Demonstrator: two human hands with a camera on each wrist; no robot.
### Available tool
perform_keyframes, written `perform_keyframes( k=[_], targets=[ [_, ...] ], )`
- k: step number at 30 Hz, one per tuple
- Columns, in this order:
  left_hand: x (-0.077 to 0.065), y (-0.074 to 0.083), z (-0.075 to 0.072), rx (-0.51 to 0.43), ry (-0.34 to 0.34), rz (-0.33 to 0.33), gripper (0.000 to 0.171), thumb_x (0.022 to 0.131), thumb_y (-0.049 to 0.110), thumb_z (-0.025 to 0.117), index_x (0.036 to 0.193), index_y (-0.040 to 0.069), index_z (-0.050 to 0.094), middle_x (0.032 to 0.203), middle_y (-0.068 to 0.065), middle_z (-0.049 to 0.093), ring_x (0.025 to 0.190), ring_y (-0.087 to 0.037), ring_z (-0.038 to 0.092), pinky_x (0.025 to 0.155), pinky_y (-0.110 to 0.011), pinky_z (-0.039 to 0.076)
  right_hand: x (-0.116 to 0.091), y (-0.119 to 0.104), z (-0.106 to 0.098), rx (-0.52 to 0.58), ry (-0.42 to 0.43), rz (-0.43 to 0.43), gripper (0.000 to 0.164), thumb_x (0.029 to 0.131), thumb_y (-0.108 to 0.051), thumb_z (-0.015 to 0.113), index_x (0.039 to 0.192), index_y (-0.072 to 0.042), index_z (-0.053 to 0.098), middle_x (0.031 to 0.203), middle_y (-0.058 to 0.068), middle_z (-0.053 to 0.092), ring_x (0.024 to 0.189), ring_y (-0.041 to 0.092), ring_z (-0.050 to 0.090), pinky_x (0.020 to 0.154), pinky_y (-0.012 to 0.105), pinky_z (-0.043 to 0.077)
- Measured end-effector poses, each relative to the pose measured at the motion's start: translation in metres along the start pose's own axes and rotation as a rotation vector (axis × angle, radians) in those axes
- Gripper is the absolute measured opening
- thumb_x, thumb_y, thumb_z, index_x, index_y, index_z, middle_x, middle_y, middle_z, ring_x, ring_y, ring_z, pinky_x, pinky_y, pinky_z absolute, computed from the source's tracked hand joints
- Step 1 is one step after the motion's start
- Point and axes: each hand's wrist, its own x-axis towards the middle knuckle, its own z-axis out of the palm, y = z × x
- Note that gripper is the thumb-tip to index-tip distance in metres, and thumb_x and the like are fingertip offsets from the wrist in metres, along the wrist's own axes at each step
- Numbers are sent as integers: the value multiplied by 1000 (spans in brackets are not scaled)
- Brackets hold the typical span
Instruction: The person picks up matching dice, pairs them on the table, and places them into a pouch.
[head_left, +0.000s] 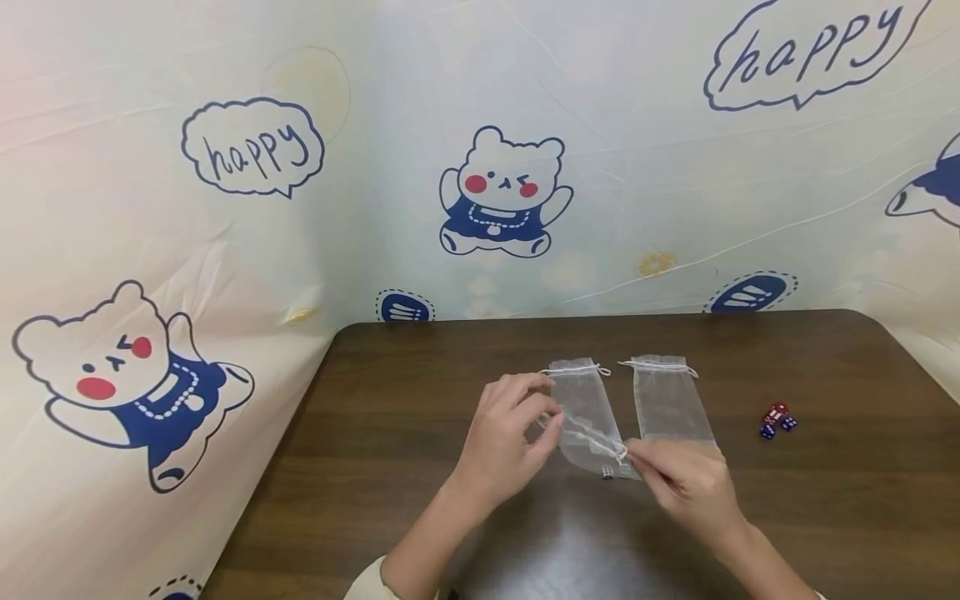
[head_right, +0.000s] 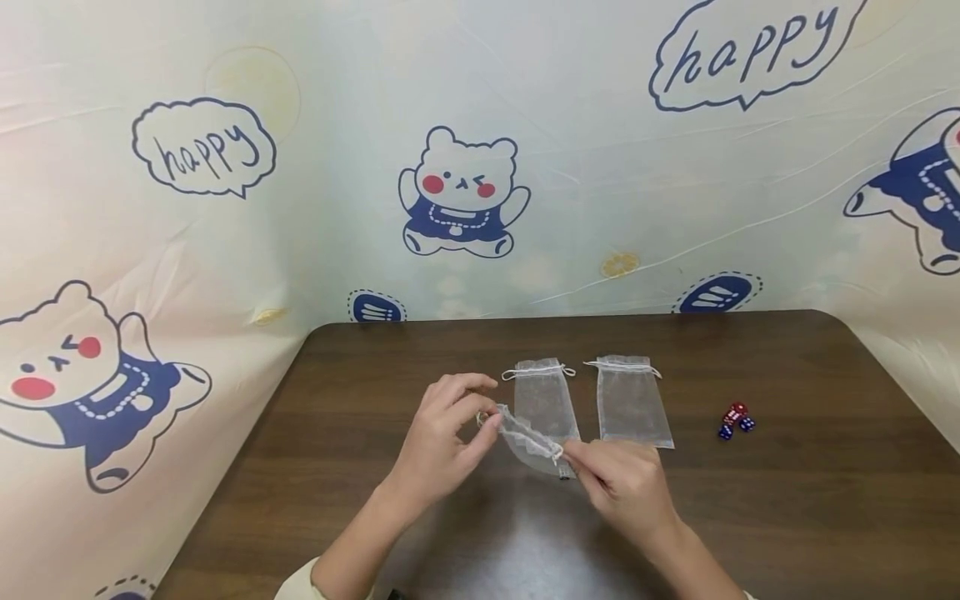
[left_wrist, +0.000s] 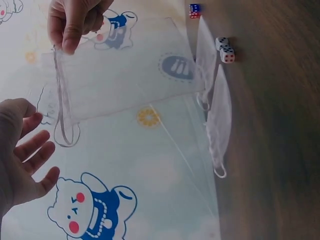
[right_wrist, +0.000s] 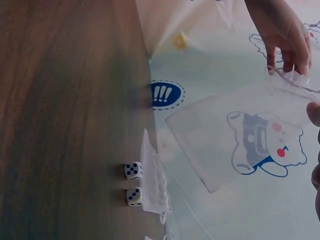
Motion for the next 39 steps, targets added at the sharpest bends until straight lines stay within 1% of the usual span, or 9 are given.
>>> perform_keyframes(
  k=[4,10,14,20,26,29,32,36,39],
  targets=[
    [-2,-2,1,34,-72,-8,4,79,12,69,75,13,68,103,0,62,93,-14,53,82,-33,39,4,-5,1,19,-5,-16,37,93,-20,55,65,0,66,50,-9,41,46,-2,28,41,11,24],
    [-7,-5,5,171,-180,24,7,79,21,70,74,18,72,99,4,65,93,-12,54,82,-34,39,9,-7,2,33,22,-11,38,93,-19,56,63,1,65,49,-10,38,46,-4,24,42,8,21],
    [-10,-4,8,216,-263,18,11,83,28,67,79,20,74,94,7,66,87,-9,55,80,-31,39,9,-7,2,42,27,5,39,93,-20,56,62,2,66,49,-10,37,46,-4,24,43,7,20],
    [-12,-2,13,181,-388,1,17,88,31,62,93,20,73,92,10,67,82,-7,58,74,-26,39,0,-4,3,25,29,28,38,92,-20,57,63,2,67,51,-6,48,44,-1,32,39,12,26],
    [-13,-1,15,94,-419,-28,23,84,26,66,103,13,70,90,6,66,78,-5,56,72,-22,39,-17,3,3,-12,-12,130,39,92,-27,57,67,0,69,59,2,62,46,3,49,42,14,38],
    [-12,0,14,46,-418,-74,24,82,23,70,102,10,69,82,6,62,69,-3,49,70,-21,39,-24,6,2,3,-63,232,39,92,-32,56,72,-1,69,61,2,63,48,1,49,43,13,38],
    [-12,1,12,33,-402,-118,25,79,20,72,101,8,69,78,6,59,65,-3,45,69,-23,40,-28,8,2,-7,-157,344,38,91,-37,54,82,-4,70,56,-8,51,47,-4,37,41,10,30],
    [-12,0,9,65,-363,-158,23,77,15,74,98,6,69,80,3,61,66,-6,51,71,-26,43,-33,11,2,-82,-342,516,18,81,-24,71,89,-8,69,55,-19,31,48,-6,26,41,12,25],
    [-13,-1,7,81,-337,-183,21,77,13,74,96,5,69,82,0,63,69,-8,54,72,-27,43,-36,14,3,-120,-516,673,21,70,-11,78,90,-9,70,53,-19,30,46,-4,26,40,17,25]
  ],
)
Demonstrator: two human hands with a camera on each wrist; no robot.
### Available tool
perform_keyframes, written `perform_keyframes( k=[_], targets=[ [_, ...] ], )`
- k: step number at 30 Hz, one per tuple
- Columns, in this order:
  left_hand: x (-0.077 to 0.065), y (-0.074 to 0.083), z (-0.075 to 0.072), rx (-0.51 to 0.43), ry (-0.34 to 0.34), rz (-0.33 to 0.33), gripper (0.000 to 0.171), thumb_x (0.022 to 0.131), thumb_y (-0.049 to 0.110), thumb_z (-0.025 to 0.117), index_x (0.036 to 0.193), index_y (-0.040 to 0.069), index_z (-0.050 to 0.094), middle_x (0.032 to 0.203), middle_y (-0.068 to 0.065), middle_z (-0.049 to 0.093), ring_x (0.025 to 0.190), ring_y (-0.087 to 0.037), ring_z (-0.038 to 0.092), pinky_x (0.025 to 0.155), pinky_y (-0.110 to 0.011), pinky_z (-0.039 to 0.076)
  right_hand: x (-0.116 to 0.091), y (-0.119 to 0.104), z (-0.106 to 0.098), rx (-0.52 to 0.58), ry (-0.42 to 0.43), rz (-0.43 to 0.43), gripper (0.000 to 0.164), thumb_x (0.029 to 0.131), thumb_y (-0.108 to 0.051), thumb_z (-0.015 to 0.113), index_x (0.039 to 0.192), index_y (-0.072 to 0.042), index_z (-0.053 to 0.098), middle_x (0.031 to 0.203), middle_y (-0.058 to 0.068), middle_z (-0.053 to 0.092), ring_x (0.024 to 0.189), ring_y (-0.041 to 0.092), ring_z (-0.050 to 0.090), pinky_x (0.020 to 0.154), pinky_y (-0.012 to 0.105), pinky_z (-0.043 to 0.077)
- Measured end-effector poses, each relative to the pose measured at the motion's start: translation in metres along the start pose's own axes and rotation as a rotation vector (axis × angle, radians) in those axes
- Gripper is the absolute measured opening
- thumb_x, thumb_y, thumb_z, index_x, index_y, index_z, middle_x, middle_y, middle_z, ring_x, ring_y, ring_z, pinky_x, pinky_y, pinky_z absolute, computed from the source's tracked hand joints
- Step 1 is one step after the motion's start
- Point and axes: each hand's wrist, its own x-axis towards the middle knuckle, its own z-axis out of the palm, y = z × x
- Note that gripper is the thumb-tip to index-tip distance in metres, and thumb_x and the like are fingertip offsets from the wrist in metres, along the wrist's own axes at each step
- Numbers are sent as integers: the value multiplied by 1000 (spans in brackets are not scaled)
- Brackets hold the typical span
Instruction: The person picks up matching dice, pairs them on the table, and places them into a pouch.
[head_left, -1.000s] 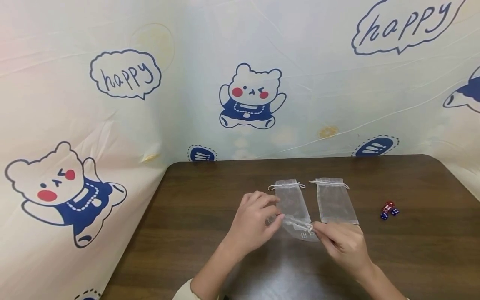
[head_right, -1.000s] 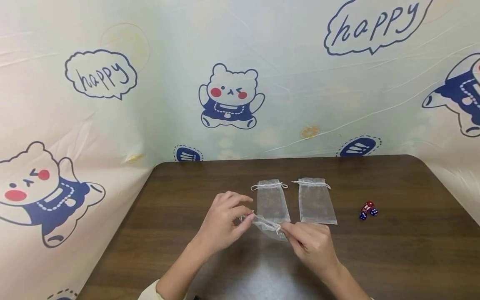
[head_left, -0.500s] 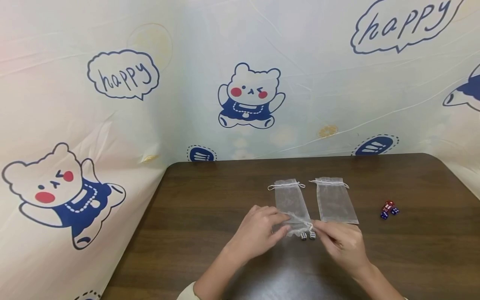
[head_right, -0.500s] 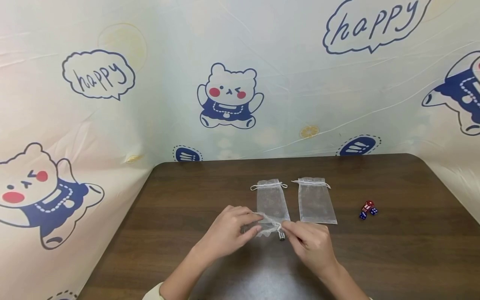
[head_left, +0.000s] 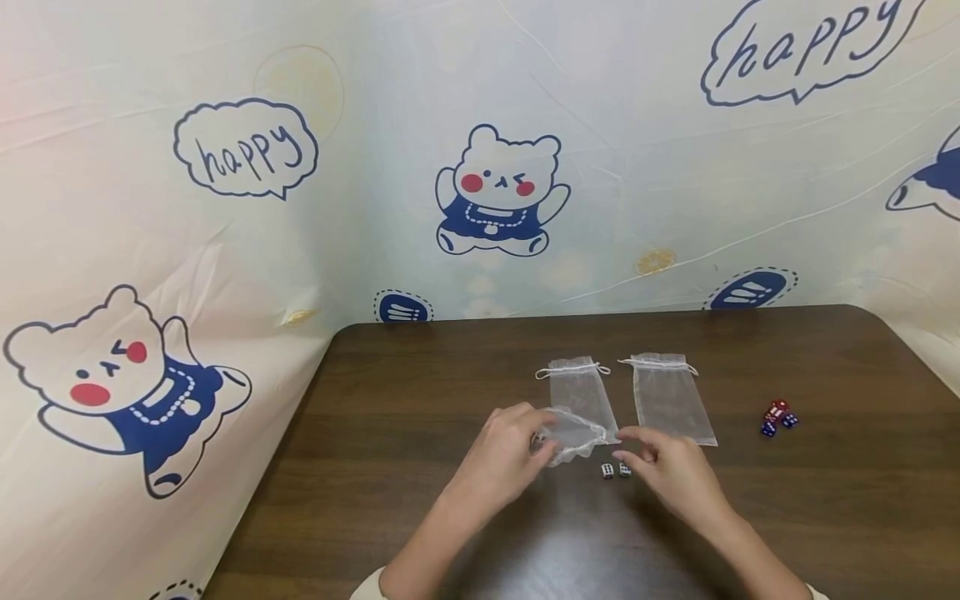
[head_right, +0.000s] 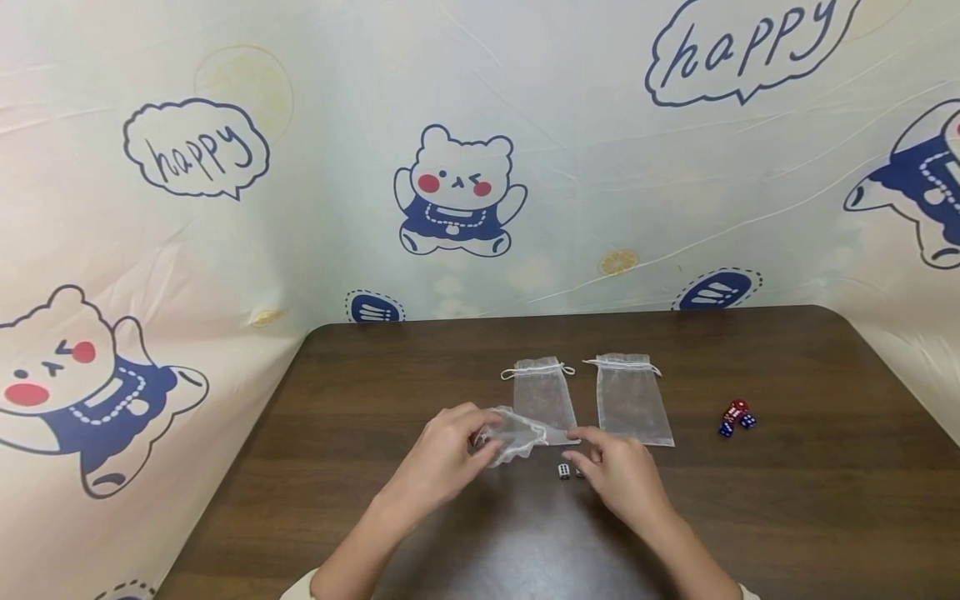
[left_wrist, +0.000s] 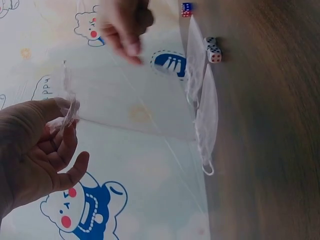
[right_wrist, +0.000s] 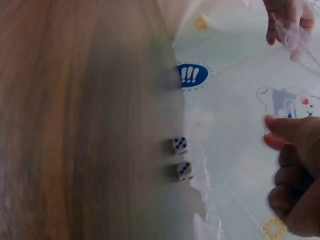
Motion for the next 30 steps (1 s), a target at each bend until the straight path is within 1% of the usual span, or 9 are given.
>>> perform_keyframes(
  k=[3,5,7,9,11,16,19,25,30],
  targets=[
    [-1,-1,0,1,18,-15,19,76,12,74,93,4,69,83,-2,65,69,-8,56,71,-28,44,0,4,1,-54,-197,150,22,73,-14,77,93,-9,70,51,-14,36,45,1,31,40,22,28],
    [-1,-2,1,10,27,-17,19,76,13,75,92,4,69,82,-2,65,68,-8,55,71,-28,44,0,6,2,-99,-310,219,23,74,-18,76,95,-10,70,57,-8,50,50,5,41,44,26,34],
    [-1,-2,1,26,35,-16,19,75,14,76,91,5,69,81,-1,64,68,-9,54,70,-28,44,0,8,2,-139,-397,251,25,74,-22,76,96,-12,70,70,0,62,60,14,53,49,34,42],
    [-1,-3,2,42,43,-15,19,75,15,76,90,6,69,80,0,63,68,-9,54,71,-28,44,0,10,2,-171,-447,264,25,74,-23,76,96,-13,70,86,5,67,73,23,60,55,42,45],
    [-1,-3,2,54,49,-13,19,75,15,77,89,6,69,80,0,62,68,-10,54,71,-29,43,1,10,3,-198,-469,262,24,73,-24,77,94,-15,70,92,6,67,82,29,62,58,46,47],
    [-1,-4,4,75,52,-2,18,75,15,76,89,6,69,81,0,63,71,-11,56,71,-29,43,2,10,5,-227,-480,278,14,73,-22,76,83,-20,66,69,-4,57,67,19,56,51,40,42],
    [-2,-4,6,85,56,0,17,75,15,76,89,6,69,81,1,63,72,-12,56,71,-28,43,1,10,5,-235,-480,284,13,73,-21,75,78,-22,63,64,-6,50,63,17,52,49,39,39],
    [-2,-5,7,96,69,8,17,75,14,76,89,7,68,81,1,63,73,-12,57,72,-29,43,1,12,4,-235,-463,294,18,73,-19,76,86,-19,63,84,6,65,73,29,60,50,45,43],
    [-2,-5,7,104,68,9,17,75,15,76,88,7,68,81,1,63,73,-12,57,72,-29,43,0,13,3,-244,-472,301,18,74,-20,76,87,-19,64,90,9,66,78,34,61,51,47,44]
  ],
)
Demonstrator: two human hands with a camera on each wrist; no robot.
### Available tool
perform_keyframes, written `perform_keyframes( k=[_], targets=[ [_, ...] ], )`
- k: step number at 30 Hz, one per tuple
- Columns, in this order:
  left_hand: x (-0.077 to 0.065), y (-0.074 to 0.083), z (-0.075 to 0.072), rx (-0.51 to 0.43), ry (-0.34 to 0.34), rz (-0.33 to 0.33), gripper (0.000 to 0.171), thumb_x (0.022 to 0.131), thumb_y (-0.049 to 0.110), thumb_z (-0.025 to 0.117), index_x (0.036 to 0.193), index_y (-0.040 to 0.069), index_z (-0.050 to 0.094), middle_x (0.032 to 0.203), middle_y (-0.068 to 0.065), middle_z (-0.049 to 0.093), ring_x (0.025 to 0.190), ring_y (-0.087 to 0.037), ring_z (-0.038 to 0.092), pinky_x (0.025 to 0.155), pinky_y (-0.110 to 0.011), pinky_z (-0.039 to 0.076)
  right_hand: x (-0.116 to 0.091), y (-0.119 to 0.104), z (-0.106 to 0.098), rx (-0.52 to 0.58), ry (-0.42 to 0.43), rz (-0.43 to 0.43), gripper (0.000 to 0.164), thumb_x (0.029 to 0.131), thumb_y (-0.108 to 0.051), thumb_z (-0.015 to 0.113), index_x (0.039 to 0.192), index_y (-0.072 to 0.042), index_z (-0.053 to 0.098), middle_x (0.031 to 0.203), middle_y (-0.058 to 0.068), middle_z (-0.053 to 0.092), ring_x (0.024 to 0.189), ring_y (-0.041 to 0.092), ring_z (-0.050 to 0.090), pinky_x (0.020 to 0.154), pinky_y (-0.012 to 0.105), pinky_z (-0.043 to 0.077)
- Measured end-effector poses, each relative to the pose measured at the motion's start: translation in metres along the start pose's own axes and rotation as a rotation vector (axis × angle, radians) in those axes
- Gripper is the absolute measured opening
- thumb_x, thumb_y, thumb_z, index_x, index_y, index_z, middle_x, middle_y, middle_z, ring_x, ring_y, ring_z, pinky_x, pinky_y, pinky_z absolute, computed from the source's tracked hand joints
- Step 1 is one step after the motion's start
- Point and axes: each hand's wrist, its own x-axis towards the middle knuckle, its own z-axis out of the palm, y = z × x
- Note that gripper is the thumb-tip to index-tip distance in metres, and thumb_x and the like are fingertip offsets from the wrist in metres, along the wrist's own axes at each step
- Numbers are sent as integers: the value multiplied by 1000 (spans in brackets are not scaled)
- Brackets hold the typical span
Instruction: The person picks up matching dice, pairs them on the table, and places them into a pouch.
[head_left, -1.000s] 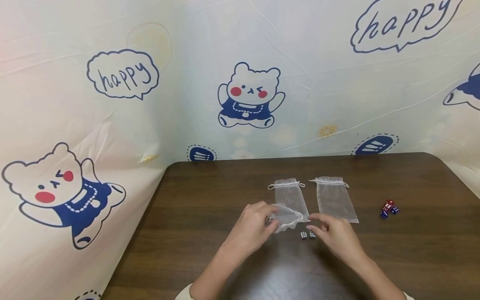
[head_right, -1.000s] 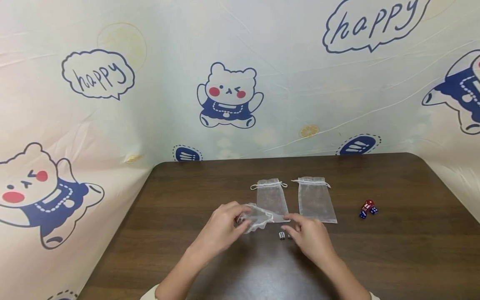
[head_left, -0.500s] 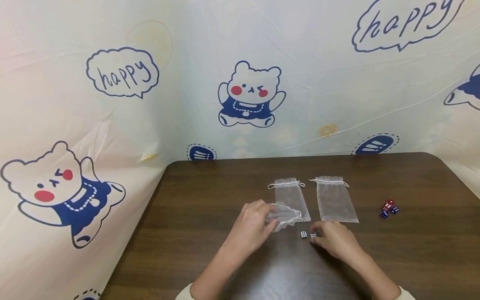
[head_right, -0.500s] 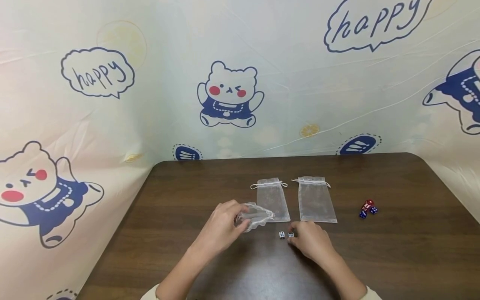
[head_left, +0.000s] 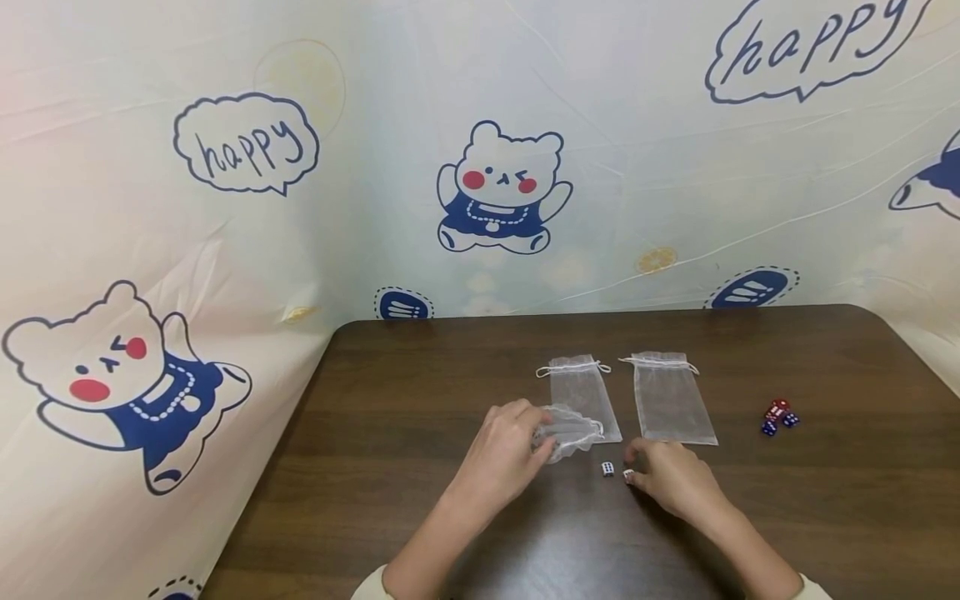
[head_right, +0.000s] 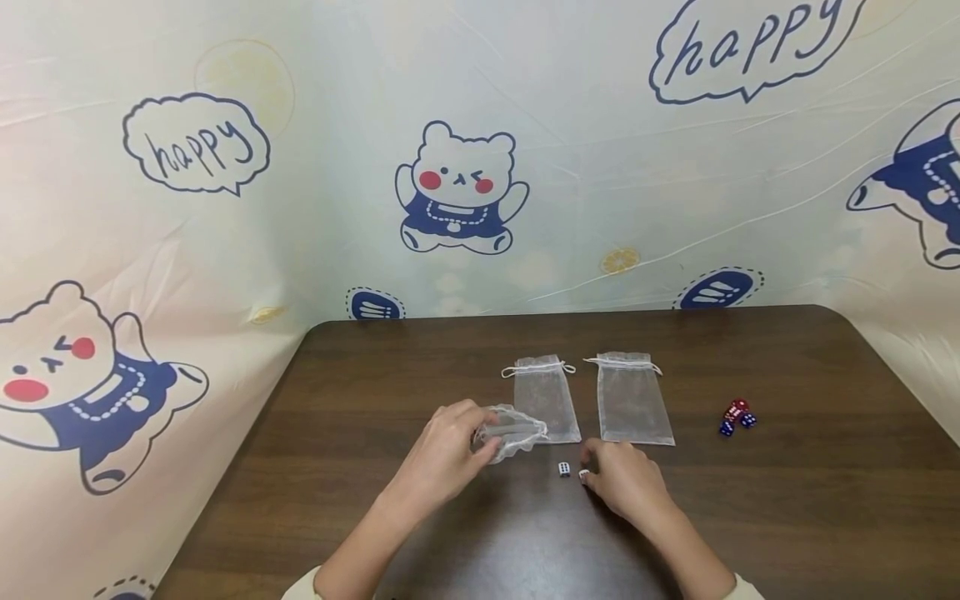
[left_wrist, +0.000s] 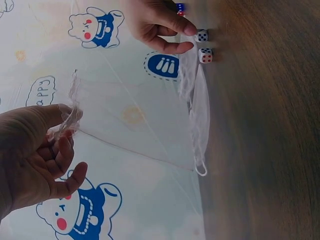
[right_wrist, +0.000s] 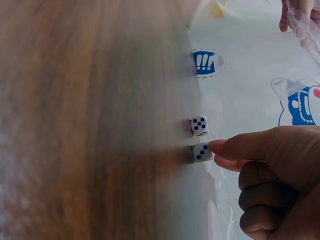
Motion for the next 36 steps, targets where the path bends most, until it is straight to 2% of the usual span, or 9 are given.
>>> perform_keyframes(
  k=[7,13,17,26,30,36],
  targets=[
    [0,1,0,5,-19,-6,18,75,15,76,89,7,68,81,1,63,73,-12,56,72,-29,43,0,1,1,-1,-9,-12,10,73,-19,75,79,-20,66,85,3,65,75,30,62,53,47,44],
    [-1,1,1,11,-37,-7,17,75,16,76,89,8,68,82,1,63,73,-11,55,73,-29,43,-1,2,4,-9,-3,-20,14,72,-18,75,72,-21,61,72,-2,59,66,22,58,50,43,42],
    [-1,1,1,9,-37,4,17,75,15,75,88,8,68,81,1,64,72,-11,55,71,-29,43,-2,2,3,5,23,-29,11,73,-17,74,74,-20,63,66,-4,55,62,19,54,49,40,40],
    [-2,1,3,-13,-35,10,13,75,9,74,86,6,69,78,1,64,70,-10,56,69,-27,45,-6,-6,-15,61,233,-113,12,73,-10,74,84,-13,68,55,-11,44,49,7,40,43,27,33],
    [-2,2,4,-9,-34,13,11,75,7,73,85,5,70,77,0,65,71,-11,58,69,-27,45,-8,-12,-26,84,313,-143,13,75,-10,74,87,-11,68,53,-12,40,46,5,34,41,25,30],
    [-2,2,6,1,-43,15,10,75,5,72,85,4,70,77,-1,65,72,-12,60,68,-27,44,-11,-23,-39,122,495,-242,16,71,-5,76,85,-9,69,55,-16,37,47,0,32,43,23,30]
  ],
)
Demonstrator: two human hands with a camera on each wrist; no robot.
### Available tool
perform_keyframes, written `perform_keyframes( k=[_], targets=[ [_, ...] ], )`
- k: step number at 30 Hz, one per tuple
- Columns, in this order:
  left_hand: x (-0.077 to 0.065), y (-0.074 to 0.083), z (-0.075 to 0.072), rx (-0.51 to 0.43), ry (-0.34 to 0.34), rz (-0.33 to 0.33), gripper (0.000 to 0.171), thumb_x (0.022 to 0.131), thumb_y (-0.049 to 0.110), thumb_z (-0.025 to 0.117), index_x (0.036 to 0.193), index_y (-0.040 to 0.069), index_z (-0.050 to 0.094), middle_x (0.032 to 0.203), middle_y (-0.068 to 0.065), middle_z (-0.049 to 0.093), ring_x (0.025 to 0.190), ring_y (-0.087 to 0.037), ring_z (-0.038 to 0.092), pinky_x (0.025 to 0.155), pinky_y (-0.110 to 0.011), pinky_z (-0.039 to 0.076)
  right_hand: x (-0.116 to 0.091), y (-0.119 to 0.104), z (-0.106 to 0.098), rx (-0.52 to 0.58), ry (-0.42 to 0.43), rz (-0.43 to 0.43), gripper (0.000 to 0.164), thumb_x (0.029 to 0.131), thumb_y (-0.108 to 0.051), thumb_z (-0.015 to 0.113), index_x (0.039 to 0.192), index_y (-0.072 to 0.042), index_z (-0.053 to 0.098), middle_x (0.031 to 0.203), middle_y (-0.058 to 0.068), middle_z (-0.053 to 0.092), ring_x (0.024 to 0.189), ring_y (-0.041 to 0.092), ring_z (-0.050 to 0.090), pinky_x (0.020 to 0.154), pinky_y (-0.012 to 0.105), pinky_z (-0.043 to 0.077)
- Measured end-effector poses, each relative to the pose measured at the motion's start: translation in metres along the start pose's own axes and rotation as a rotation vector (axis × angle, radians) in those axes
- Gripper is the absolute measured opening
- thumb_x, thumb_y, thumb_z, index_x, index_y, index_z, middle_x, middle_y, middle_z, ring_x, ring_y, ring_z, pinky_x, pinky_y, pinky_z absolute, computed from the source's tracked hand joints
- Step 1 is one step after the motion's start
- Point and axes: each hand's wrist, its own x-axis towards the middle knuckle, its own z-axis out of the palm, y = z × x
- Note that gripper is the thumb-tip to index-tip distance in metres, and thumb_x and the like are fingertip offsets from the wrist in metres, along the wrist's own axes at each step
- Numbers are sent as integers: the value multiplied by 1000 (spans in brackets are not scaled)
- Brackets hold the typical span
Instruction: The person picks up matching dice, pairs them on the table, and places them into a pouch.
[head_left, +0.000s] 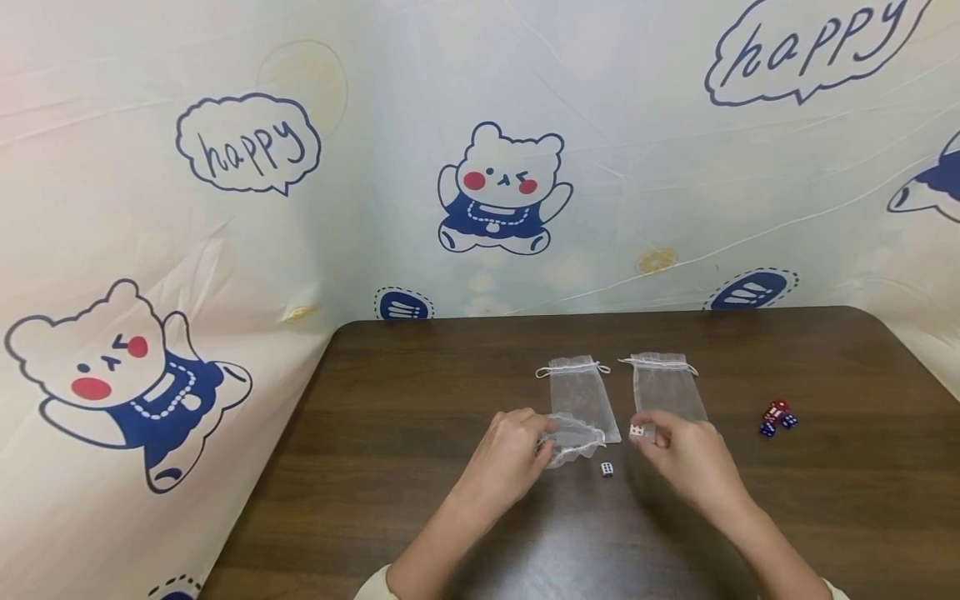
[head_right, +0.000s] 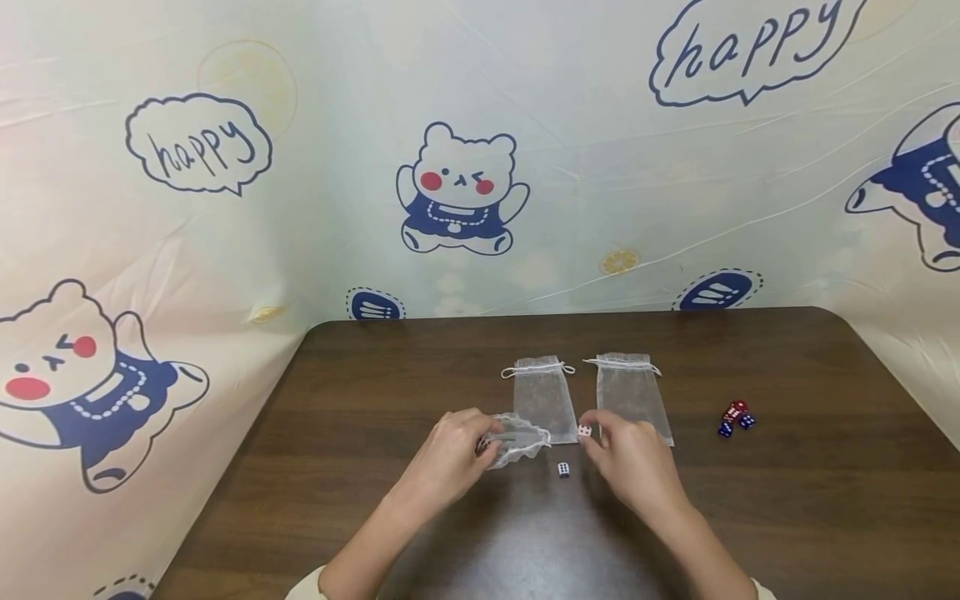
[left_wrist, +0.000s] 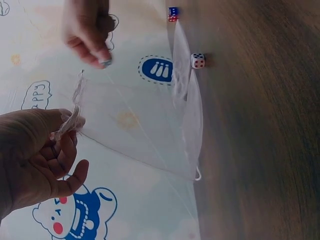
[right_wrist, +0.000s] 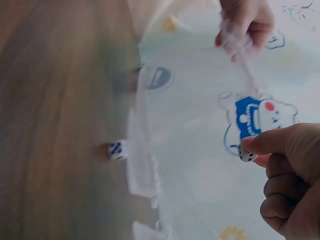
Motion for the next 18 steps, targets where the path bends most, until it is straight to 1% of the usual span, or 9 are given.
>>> perform_keyframes(
  k=[3,7,11,15,18],
  targets=[
    [0,0,0,13,-4,4,10,75,5,71,85,4,70,78,-1,66,73,-12,60,68,-27,44,2,-7,-4,22,58,-28,19,69,-3,77,85,-8,68,54,-16,35,47,-1,31,43,22,29],
    [1,0,1,16,-11,2,9,75,5,70,85,5,70,77,0,65,73,-12,60,68,-27,44,4,-19,-8,45,105,-58,22,67,-1,78,86,-8,68,54,-17,34,47,-2,30,43,20,29],
    [0,1,2,6,-17,1,10,75,3,68,85,4,70,77,-1,65,73,-12,60,68,-27,44,5,-27,-7,83,143,-143,27,65,2,78,86,-9,67,57,-19,32,47,-4,29,43,15,28],
    [0,2,3,-2,-14,2,12,74,2,68,85,5,70,77,-1,65,71,-12,59,68,-27,44,5,-34,-3,131,129,-223,29,65,2,77,88,-11,66,57,-20,30,48,-6,26,42,12,25],
    [0,3,3,2,-13,1,13,74,2,68,85,6,71,76,0,65,69,-11,58,67,-27,44,5,-38,1,155,103,-245,28,66,2,77,89,-11,66,57,-20,29,48,-7,25,42,11,25]
  ],
)
